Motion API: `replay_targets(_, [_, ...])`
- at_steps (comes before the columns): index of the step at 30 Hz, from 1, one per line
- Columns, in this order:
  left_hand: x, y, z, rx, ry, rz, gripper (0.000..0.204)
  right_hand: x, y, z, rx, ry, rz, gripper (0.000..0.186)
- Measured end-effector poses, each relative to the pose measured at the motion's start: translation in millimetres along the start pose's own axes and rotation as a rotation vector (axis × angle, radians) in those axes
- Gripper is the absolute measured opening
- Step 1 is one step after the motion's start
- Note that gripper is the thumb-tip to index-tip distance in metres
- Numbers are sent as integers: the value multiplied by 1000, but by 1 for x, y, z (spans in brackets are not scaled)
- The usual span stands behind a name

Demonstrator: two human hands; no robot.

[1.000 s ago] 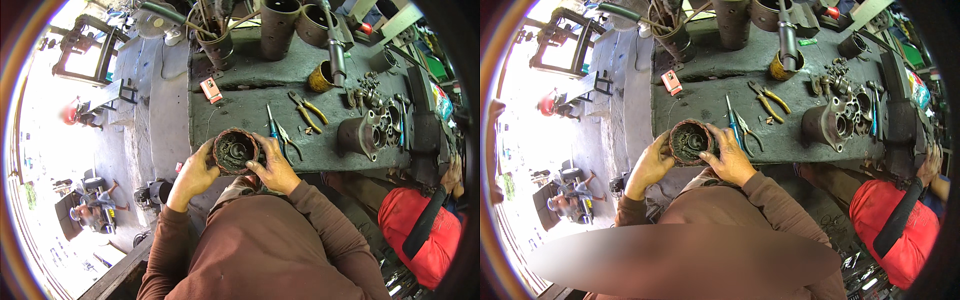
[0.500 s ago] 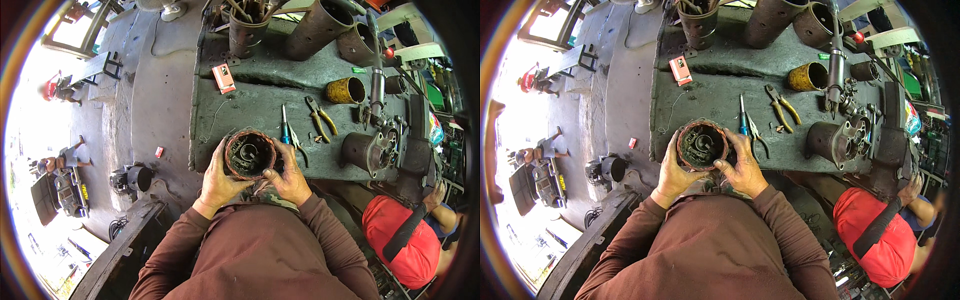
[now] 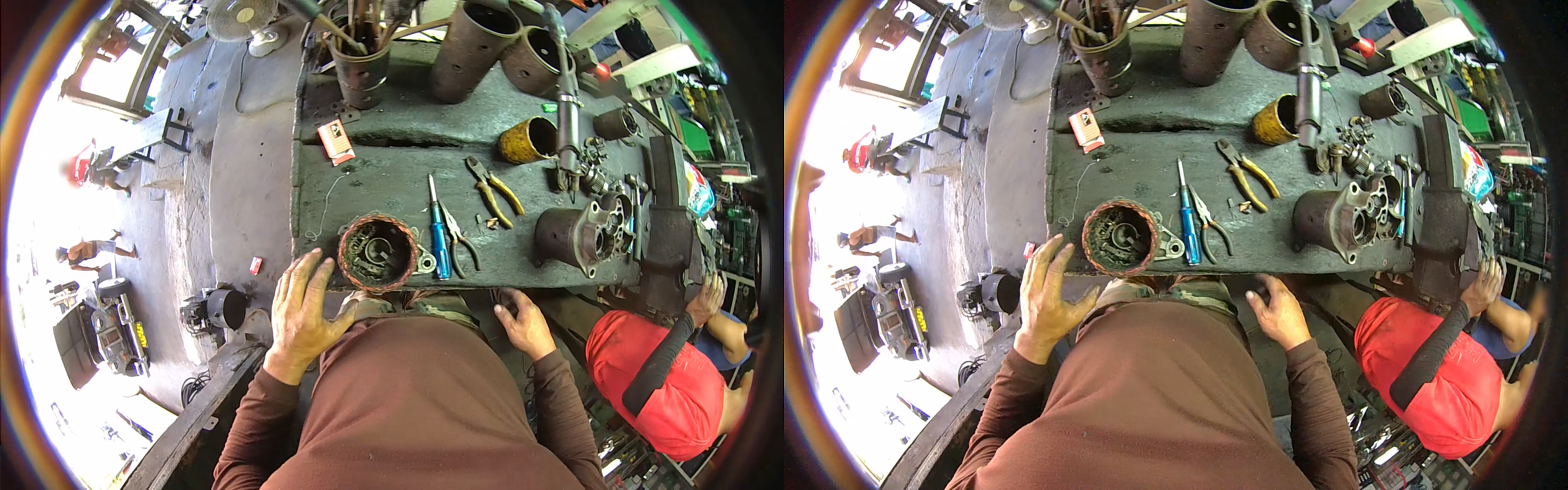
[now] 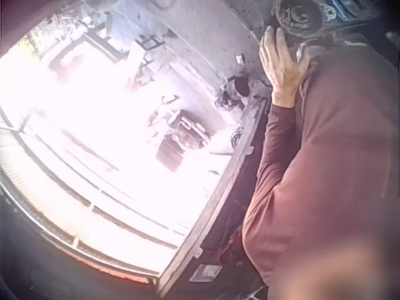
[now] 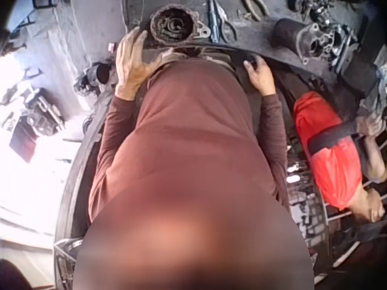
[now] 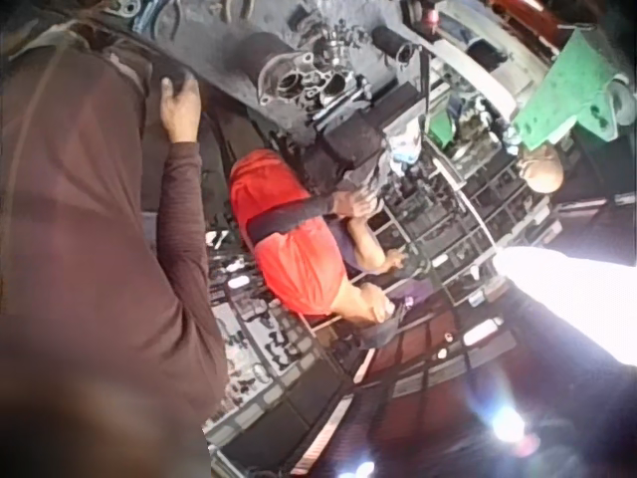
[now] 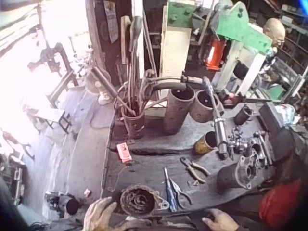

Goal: The person uses a screwdriver and a thin metal wire to manipulate and adjust internal components of a cylindrical mechanical part on a workbench. They repeatedly insert the wire and turn the screwdriver while holding the part steady.

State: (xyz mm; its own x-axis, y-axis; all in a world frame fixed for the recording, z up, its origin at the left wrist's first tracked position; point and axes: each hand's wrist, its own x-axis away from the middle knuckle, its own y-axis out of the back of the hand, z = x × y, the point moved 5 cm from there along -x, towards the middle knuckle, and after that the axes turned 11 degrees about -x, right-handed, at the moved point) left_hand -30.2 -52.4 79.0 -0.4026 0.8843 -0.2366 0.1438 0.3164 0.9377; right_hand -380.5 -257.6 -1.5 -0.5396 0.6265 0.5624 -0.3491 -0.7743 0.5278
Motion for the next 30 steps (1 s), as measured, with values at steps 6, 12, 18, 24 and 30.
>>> replay_targets(6, [-32,-24,-59,0,-129,166,51,14,-29,-100,388,-157,167,54])
replay_targets(12, [-29,-82,-71,-346,-164,460,36,2,-61,-157,-8,-321,201,55])
replay_targets(18, [-30,-85,-62,-258,-285,330,33,40,-53,-155,-22,-343,-43,51])
replay_targets(24, [-42,-50,-70,-142,-288,291,50,53,-56,-62,-143,7,-284,46])
replay_targets(30, [-61,-21,-44,58,-17,332,116,7,-73,56,-149,456,-249,34])
